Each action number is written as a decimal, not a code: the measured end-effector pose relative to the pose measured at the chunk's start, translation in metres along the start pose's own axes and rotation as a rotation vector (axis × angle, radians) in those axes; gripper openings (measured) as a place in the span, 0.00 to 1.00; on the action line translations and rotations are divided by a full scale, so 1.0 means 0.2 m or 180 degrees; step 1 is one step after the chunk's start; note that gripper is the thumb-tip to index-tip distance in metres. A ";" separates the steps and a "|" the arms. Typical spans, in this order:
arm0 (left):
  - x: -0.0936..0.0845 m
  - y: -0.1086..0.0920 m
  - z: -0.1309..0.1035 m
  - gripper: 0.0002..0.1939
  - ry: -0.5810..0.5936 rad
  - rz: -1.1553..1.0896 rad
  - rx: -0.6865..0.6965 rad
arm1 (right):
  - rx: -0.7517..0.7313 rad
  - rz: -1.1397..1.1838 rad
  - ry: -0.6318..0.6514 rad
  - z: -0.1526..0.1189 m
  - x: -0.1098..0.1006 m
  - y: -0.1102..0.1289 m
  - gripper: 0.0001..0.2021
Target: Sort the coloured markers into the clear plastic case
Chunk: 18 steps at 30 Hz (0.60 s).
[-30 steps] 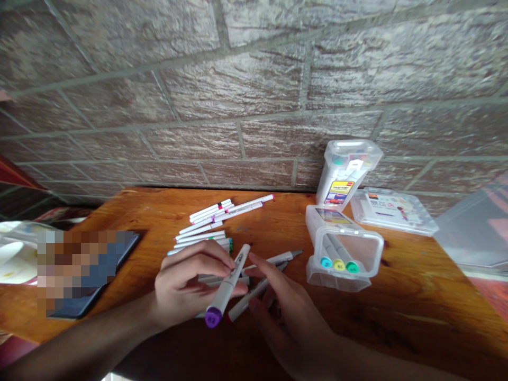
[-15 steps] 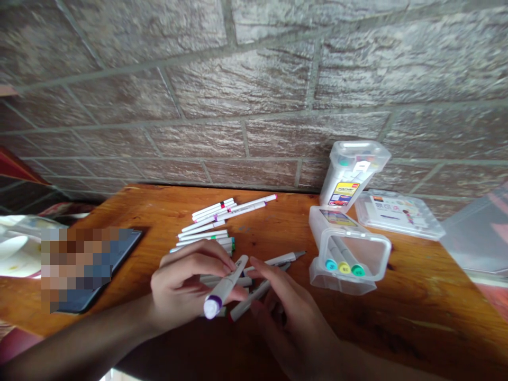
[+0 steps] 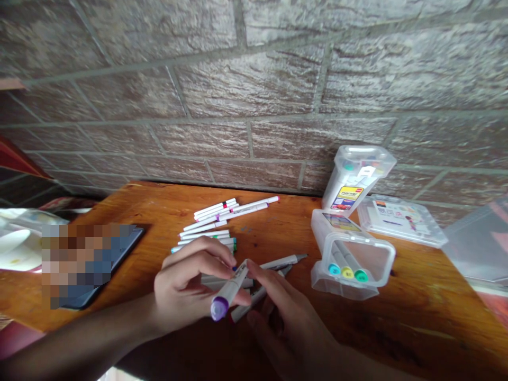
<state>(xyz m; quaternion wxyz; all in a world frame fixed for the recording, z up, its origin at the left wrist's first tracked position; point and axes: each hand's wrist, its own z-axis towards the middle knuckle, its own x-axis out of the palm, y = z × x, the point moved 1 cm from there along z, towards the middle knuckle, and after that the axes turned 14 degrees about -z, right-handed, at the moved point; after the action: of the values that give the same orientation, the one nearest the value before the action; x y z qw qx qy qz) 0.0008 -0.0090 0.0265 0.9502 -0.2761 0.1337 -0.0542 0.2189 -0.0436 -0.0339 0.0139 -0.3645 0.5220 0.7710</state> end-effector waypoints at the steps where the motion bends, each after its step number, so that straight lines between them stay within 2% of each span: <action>1: 0.00 0.00 0.00 0.13 -0.0034 0.0072 0.0032 | 0.0007 0.0009 0.0014 0.00 0.00 0.00 0.30; 5: 0.00 -0.01 -0.01 0.16 -0.0143 0.0093 0.0092 | 0.0118 0.0112 0.0098 -0.01 0.00 0.00 0.32; 11: 0.02 -0.01 -0.02 0.13 0.0053 -0.0282 0.0144 | -0.0004 0.0208 0.0109 -0.01 0.01 -0.01 0.36; 18: 0.03 -0.02 -0.02 0.12 0.0168 -0.0119 0.0238 | 0.0163 0.0192 0.0120 -0.02 0.01 -0.01 0.37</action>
<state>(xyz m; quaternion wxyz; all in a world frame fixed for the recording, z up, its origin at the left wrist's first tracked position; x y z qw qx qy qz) 0.0050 -0.0153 0.0244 0.9549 -0.2413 0.1514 -0.0842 0.2196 -0.0468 -0.0372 -0.0099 -0.3625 0.5524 0.7505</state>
